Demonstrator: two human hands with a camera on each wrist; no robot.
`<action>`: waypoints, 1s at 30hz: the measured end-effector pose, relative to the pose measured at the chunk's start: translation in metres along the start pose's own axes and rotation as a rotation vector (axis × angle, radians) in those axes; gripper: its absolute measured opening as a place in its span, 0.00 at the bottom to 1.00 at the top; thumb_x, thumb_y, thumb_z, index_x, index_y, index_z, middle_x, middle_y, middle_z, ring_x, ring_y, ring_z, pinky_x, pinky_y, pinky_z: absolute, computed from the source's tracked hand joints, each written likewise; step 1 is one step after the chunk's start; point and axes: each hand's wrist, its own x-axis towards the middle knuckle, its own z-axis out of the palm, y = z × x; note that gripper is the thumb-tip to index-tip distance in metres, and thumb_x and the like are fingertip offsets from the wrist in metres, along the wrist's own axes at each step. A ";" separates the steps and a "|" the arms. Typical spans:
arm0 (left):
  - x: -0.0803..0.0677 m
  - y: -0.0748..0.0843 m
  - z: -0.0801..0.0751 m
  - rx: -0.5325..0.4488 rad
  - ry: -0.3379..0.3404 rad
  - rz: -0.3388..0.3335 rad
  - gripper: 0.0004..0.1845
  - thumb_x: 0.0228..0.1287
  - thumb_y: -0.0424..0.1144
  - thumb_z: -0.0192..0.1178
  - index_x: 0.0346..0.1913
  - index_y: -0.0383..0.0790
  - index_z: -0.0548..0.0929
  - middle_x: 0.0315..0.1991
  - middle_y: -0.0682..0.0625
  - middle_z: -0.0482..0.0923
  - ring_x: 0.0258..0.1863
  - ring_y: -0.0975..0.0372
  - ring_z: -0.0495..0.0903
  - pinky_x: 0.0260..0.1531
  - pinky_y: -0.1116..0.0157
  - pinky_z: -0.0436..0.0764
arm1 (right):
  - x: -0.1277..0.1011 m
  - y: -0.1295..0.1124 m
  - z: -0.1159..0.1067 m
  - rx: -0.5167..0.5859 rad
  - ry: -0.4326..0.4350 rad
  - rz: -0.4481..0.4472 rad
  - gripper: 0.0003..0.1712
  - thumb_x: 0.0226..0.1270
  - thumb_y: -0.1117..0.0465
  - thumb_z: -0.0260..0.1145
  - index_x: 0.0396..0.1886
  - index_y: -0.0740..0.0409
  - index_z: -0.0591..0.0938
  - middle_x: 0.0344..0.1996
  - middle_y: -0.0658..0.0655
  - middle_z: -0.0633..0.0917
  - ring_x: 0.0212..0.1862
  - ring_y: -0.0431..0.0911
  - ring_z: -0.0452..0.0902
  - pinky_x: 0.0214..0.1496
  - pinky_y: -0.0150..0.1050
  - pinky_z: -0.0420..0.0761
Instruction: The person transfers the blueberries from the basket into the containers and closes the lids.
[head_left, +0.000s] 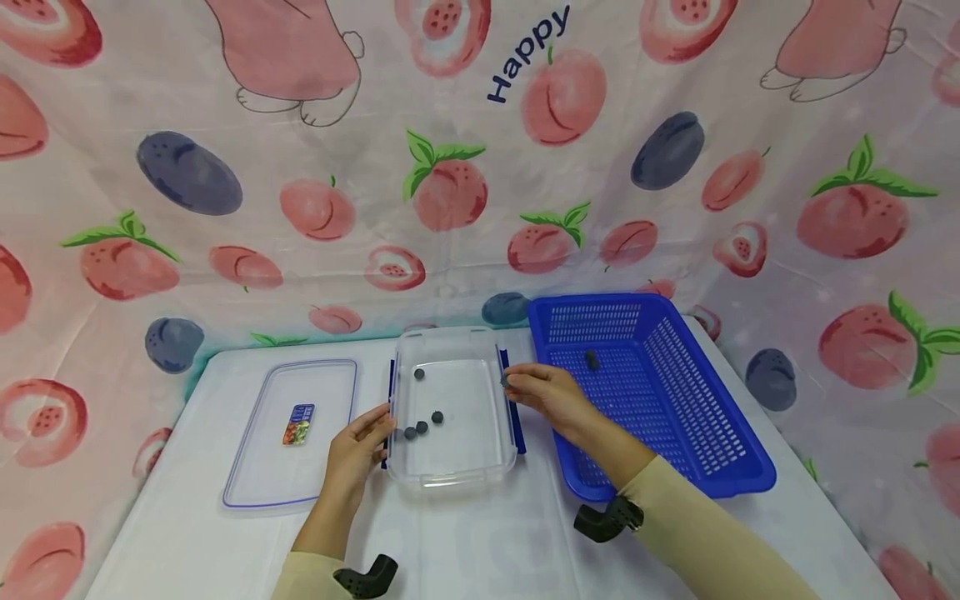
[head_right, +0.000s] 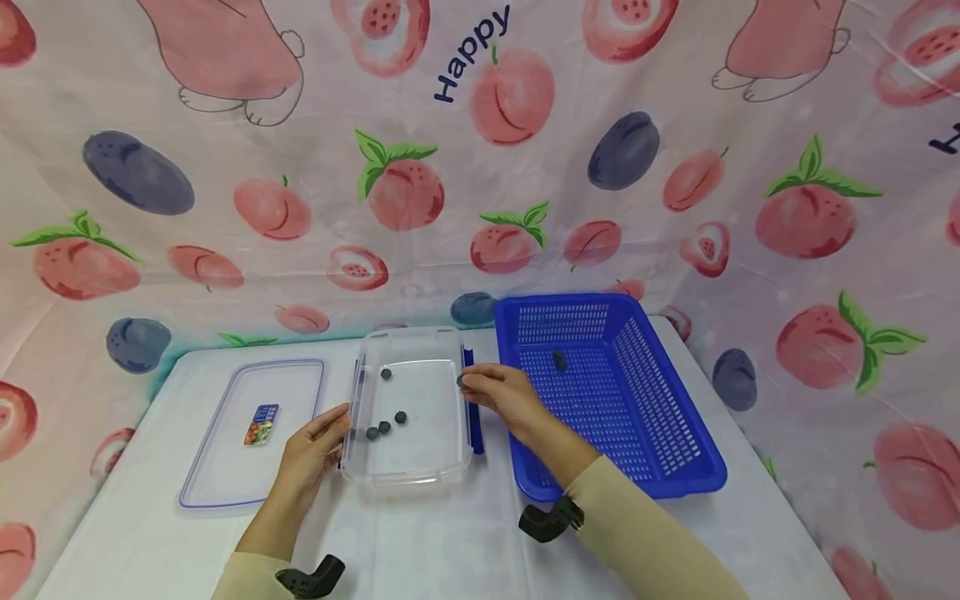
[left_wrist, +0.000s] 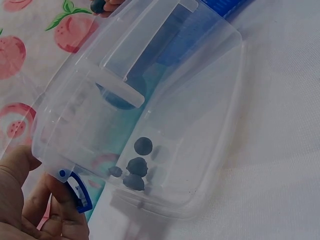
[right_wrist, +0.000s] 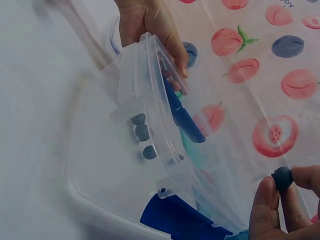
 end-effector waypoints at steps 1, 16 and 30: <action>0.000 0.000 0.000 0.004 0.001 -0.006 0.23 0.67 0.38 0.63 0.64 0.39 0.77 0.40 0.62 0.80 0.35 0.70 0.77 0.31 0.75 0.78 | 0.001 0.000 0.001 0.001 0.004 0.003 0.22 0.71 0.66 0.61 0.59 0.76 0.74 0.40 0.52 0.84 0.41 0.40 0.83 0.50 0.32 0.83; 0.000 -0.004 0.003 0.010 0.028 0.017 0.24 0.64 0.40 0.66 0.62 0.38 0.79 0.39 0.61 0.81 0.34 0.70 0.76 0.28 0.75 0.78 | 0.008 0.013 0.021 -0.010 -0.014 0.034 0.19 0.71 0.68 0.60 0.57 0.78 0.75 0.40 0.56 0.84 0.38 0.40 0.83 0.48 0.32 0.84; 0.001 -0.001 0.002 0.015 0.023 0.012 0.23 0.66 0.39 0.64 0.63 0.38 0.78 0.39 0.62 0.80 0.35 0.70 0.75 0.29 0.76 0.78 | 0.017 0.006 0.034 -0.083 -0.038 0.049 0.17 0.73 0.68 0.59 0.57 0.73 0.78 0.49 0.64 0.83 0.48 0.48 0.84 0.53 0.37 0.83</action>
